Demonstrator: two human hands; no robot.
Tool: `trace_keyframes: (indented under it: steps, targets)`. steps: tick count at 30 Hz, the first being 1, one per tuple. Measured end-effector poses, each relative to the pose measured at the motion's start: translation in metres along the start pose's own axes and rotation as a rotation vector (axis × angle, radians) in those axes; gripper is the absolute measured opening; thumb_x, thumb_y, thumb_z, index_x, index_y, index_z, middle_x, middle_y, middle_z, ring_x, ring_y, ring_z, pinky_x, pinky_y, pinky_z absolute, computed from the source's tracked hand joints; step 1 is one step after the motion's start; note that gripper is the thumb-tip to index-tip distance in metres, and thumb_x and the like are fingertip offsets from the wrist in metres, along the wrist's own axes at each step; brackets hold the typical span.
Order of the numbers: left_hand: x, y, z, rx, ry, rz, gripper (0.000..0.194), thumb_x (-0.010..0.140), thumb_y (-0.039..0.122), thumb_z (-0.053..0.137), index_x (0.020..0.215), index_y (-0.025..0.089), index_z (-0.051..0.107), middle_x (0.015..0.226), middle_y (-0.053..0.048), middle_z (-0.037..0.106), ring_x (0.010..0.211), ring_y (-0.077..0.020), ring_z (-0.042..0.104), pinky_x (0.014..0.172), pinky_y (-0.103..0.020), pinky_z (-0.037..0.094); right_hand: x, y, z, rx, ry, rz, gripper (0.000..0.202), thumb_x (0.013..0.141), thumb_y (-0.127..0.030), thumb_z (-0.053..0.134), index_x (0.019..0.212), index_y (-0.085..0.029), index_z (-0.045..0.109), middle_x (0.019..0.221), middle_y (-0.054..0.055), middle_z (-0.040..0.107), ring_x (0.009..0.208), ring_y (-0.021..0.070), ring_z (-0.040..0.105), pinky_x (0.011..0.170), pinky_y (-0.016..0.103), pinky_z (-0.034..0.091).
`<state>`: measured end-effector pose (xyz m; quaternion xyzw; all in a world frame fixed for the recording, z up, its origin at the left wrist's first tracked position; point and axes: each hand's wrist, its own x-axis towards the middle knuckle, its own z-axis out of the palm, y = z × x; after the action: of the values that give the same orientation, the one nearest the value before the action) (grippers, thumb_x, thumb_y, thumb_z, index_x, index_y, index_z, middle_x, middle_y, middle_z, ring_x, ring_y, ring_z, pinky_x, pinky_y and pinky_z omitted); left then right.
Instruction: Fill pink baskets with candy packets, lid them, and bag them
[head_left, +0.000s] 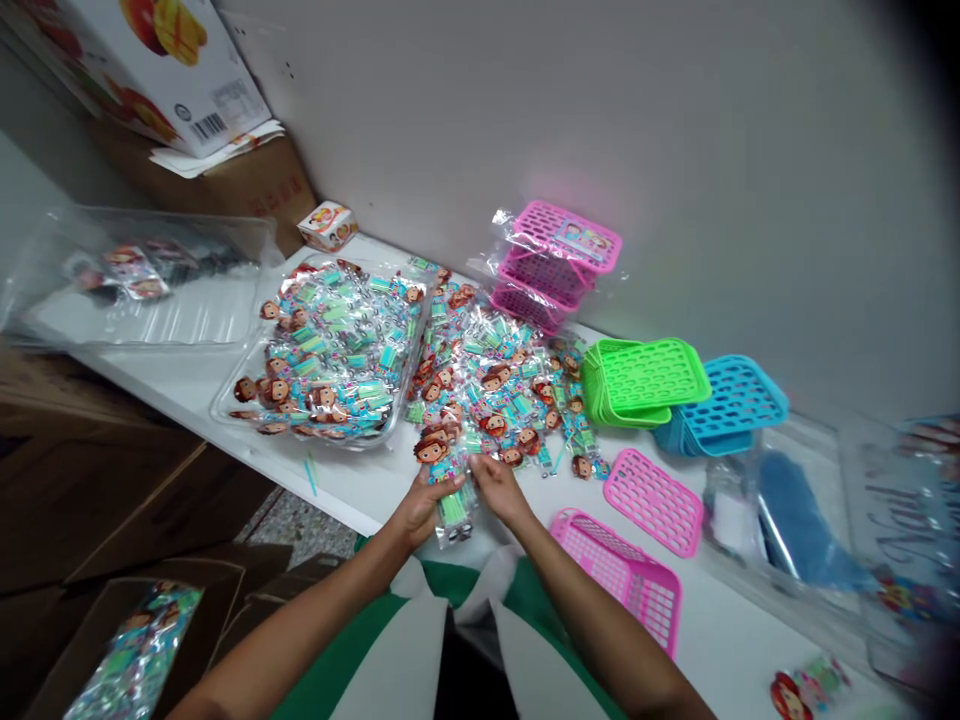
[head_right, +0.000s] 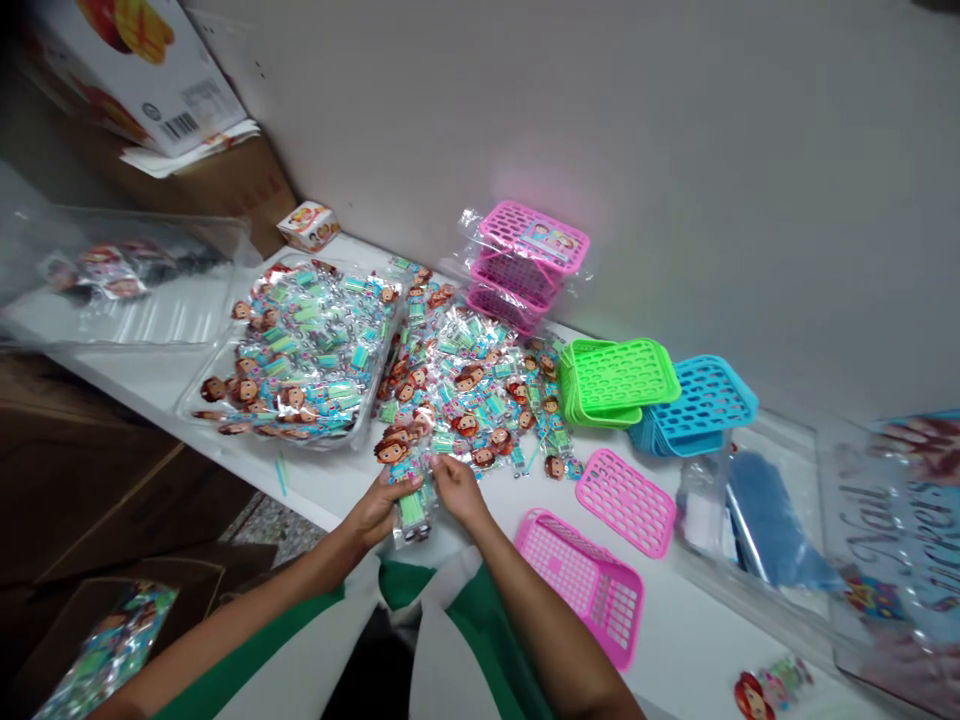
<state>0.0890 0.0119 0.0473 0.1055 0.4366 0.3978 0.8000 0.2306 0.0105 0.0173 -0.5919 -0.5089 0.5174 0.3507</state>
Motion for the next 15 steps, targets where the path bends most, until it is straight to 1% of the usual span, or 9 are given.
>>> trace_keyframes:
  steps: [1,3,5,6,7,8,10,13,15]
  targets:
    - [0.001,0.0,-0.002,0.016,0.02,-0.023,0.059,0.058,0.013,0.082,0.113,0.014,0.059,0.09,-0.009,0.072,0.074,-0.0225,0.069,0.071,-0.034,0.055,0.009,0.0,-0.005,-0.079,0.03,0.009,0.045,0.093,-0.052,0.033,0.075,-0.02,0.059,0.066,0.0,0.059,0.064,0.0154,0.054,0.064,0.025,0.041]
    - [0.001,0.0,-0.007,0.047,0.056,-0.081,0.056,0.058,0.014,0.081,0.109,0.011,0.06,0.085,-0.011,0.072,0.067,-0.0227,0.069,0.063,-0.034,0.056,0.034,-0.001,-0.016,-0.306,0.169,-0.002,0.045,0.094,-0.051,0.031,0.081,-0.019,0.06,0.072,0.002,0.062,0.07,0.0169,0.056,0.068,0.027,0.041]
    - [0.001,0.0,-0.011,0.074,0.075,-0.131,0.053,0.059,0.015,0.08,0.107,0.009,0.06,0.081,-0.013,0.072,0.061,-0.0227,0.068,0.057,-0.034,0.055,0.062,-0.004,-0.022,-0.584,0.313,-0.034,0.04,0.092,-0.051,0.039,0.098,-0.017,0.06,0.091,0.008,0.064,0.087,0.0208,0.057,0.077,0.03,0.04]
    - [0.001,0.0,-0.013,0.083,0.076,-0.143,0.052,0.06,0.015,0.08,0.108,0.009,0.06,0.081,-0.013,0.072,0.06,-0.0225,0.067,0.054,-0.034,0.054,0.076,-0.006,-0.022,-0.713,0.347,-0.042,0.043,0.09,-0.052,0.044,0.106,-0.015,0.058,0.1,0.011,0.062,0.095,0.0233,0.055,0.081,0.032,0.04]
    - [0.0,0.0,-0.015,0.089,0.073,-0.145,0.052,0.06,0.015,0.079,0.108,0.009,0.06,0.081,-0.013,0.072,0.058,-0.0224,0.067,0.052,-0.033,0.054,0.088,-0.007,-0.022,-0.826,0.348,-0.04,0.046,0.088,-0.052,0.048,0.112,-0.013,0.055,0.106,0.015,0.06,0.101,0.0256,0.053,0.084,0.034,0.039]
    - [-0.001,0.001,-0.016,0.09,0.071,-0.143,0.052,0.06,0.015,0.079,0.108,0.009,0.06,0.081,-0.013,0.072,0.058,-0.0223,0.067,0.051,-0.033,0.054,0.098,-0.009,-0.021,-0.92,0.323,-0.03,0.049,0.086,-0.051,0.051,0.115,-0.012,0.054,0.11,0.017,0.058,0.104,0.0273,0.051,0.086,0.036,0.038]
    - [-0.002,0.002,-0.019,0.081,0.068,-0.134,0.051,0.06,0.015,0.079,0.106,0.009,0.06,0.08,-0.012,0.072,0.058,-0.0221,0.066,0.052,-0.033,0.053,0.112,-0.01,-0.02,-1.044,0.249,-0.003,0.046,0.086,-0.045,0.054,0.117,-0.011,0.055,0.112,0.019,0.057,0.105,0.0285,0.051,0.088,0.038,0.037]
    - [-0.001,0.005,-0.024,0.051,0.076,-0.129,0.043,0.06,0.014,0.079,0.1,0.008,0.061,0.077,-0.011,0.072,0.059,-0.0217,0.067,0.056,-0.033,0.054,0.121,-0.011,-0.028,-1.097,0.161,0.026,0.037,0.089,-0.036,0.049,0.118,-0.014,0.058,0.11,0.016,0.06,0.103,0.0267,0.054,0.087,0.037,0.036]
    - [0.002,0.005,-0.027,0.045,0.085,-0.136,0.037,0.06,0.013,0.079,0.093,0.008,0.062,0.073,-0.01,0.071,0.059,-0.0217,0.067,0.059,-0.034,0.054,0.121,-0.011,-0.042,-1.071,0.104,0.026,0.037,0.09,-0.038,0.047,0.118,-0.019,0.06,0.105,0.013,0.063,0.099,0.0252,0.056,0.085,0.035,0.038]
